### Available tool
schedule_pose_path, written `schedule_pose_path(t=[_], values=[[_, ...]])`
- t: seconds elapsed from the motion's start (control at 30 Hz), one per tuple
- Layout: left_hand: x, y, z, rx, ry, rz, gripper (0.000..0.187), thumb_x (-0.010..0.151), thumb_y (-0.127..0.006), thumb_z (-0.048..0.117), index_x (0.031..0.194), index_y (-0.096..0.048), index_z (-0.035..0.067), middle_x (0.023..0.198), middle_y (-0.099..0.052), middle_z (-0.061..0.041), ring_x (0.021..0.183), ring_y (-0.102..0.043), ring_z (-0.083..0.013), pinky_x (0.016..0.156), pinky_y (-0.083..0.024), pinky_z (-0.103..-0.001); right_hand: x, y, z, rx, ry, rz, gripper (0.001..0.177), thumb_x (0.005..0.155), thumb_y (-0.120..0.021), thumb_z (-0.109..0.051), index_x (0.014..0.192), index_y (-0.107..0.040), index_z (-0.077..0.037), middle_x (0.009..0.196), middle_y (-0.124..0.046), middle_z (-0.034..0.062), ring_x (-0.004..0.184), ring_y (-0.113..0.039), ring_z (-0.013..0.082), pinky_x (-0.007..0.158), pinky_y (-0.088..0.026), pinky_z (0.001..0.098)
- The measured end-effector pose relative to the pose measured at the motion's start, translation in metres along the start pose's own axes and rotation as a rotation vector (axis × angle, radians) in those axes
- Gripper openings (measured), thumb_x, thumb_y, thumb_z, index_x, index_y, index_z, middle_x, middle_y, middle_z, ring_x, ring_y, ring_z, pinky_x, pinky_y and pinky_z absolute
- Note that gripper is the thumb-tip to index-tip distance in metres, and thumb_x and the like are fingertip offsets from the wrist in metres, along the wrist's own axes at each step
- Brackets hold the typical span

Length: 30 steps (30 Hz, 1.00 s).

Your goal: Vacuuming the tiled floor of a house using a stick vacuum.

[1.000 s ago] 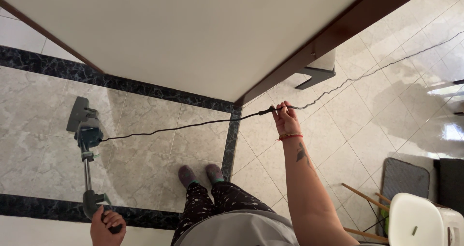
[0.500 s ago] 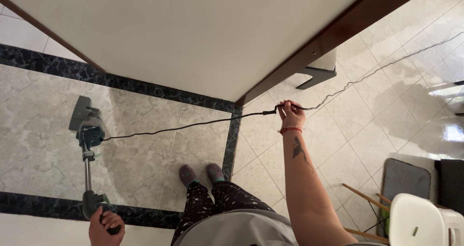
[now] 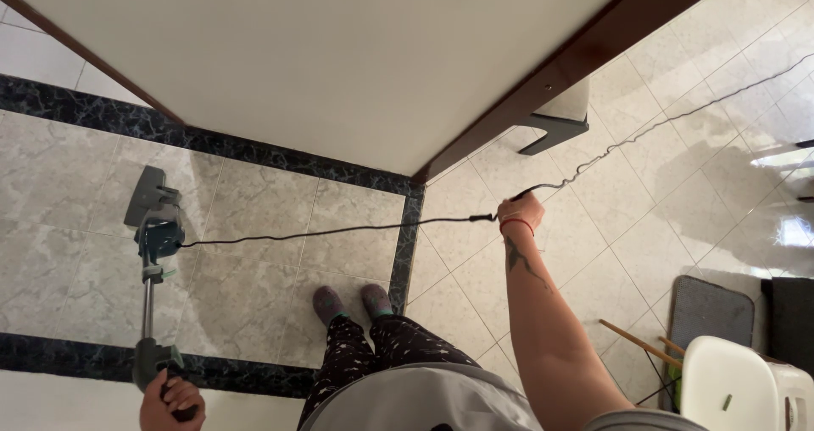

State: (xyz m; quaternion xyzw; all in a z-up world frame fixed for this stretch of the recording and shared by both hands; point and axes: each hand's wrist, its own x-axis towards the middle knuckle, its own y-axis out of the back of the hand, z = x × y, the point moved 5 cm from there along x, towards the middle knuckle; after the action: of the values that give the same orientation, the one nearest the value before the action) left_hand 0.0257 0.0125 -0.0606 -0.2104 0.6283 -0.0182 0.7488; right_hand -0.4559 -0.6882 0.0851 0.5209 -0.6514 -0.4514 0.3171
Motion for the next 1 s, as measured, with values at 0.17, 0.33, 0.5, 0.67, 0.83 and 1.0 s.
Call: schedule_pose_path(t=[0.17,0.33,0.5,0.67,0.83,1.0], values=[[-0.007,-0.002,0.016,-0.055,0.034,-0.09,0.039,0.101,-0.073,0.046,0.081,-0.047,0.026,0.057,-0.034,0.016,0.045,-0.032,-0.0007,0.045,-0.036,-0.017,-0.008,-0.038,0.071,-0.062,-0.268,-0.264,0.014,0.083,-0.074,-0.014,0.093,-0.073,-0.003,0.096,-0.073,0.0191,0.093,-0.072,0.0346,0.078,-0.059,0.042],[-0.015,-0.009,0.034,-0.036,0.033,-0.097,0.041,0.102,-0.074,0.045,0.08,-0.047,0.025,0.055,-0.033,0.016,0.043,-0.034,0.0003,0.045,-0.037,-0.016,-0.057,-0.075,0.157,0.385,-0.846,-0.613,0.012,0.093,-0.067,-0.007,0.1,-0.063,0.001,0.104,-0.068,0.0196,0.099,-0.069,0.0324,0.085,-0.059,0.0434],[-0.012,-0.012,0.039,-0.096,0.108,-0.247,0.042,0.103,-0.078,0.04,0.078,-0.05,0.022,0.054,-0.036,0.016,0.04,-0.035,-0.0003,0.047,-0.039,-0.02,-0.112,-0.089,0.204,0.786,-1.298,-0.859,0.011,0.101,-0.061,-0.002,0.106,-0.056,0.005,0.111,-0.064,0.02,0.104,-0.067,0.0308,0.092,-0.06,0.0445],[0.005,-0.009,0.038,-0.119,0.159,-0.373,0.036,0.106,-0.067,0.036,0.08,-0.047,0.022,0.057,-0.038,0.013,0.045,-0.041,-0.0022,0.051,-0.047,-0.02,-0.122,-0.025,0.119,1.734,-0.674,-0.838,0.019,0.095,-0.051,0.007,0.112,-0.046,0.0,0.145,-0.052,0.0242,0.14,-0.049,0.0324,0.11,-0.049,0.0371],[0.028,0.005,0.044,-0.161,0.124,-0.097,0.038,0.113,-0.059,0.052,0.087,-0.047,0.027,0.061,-0.04,0.012,0.05,-0.044,-0.0056,0.058,-0.056,-0.022,-0.114,-0.015,0.07,1.673,-0.189,-0.877,0.034,0.089,-0.054,0.02,0.105,-0.042,-0.008,0.142,-0.057,0.021,0.142,-0.05,0.0273,0.113,-0.047,0.0329],[0.027,0.002,0.047,-0.179,0.071,-0.103,0.033,0.114,-0.056,0.048,0.091,-0.046,0.028,0.065,-0.042,0.012,0.053,-0.045,-0.0059,0.063,-0.058,-0.022,-0.105,-0.013,0.05,1.494,-0.097,-0.72,0.04,0.086,-0.062,0.021,0.1,-0.039,-0.01,0.13,-0.066,0.0215,0.13,-0.06,0.0246,0.103,-0.051,0.0296]])
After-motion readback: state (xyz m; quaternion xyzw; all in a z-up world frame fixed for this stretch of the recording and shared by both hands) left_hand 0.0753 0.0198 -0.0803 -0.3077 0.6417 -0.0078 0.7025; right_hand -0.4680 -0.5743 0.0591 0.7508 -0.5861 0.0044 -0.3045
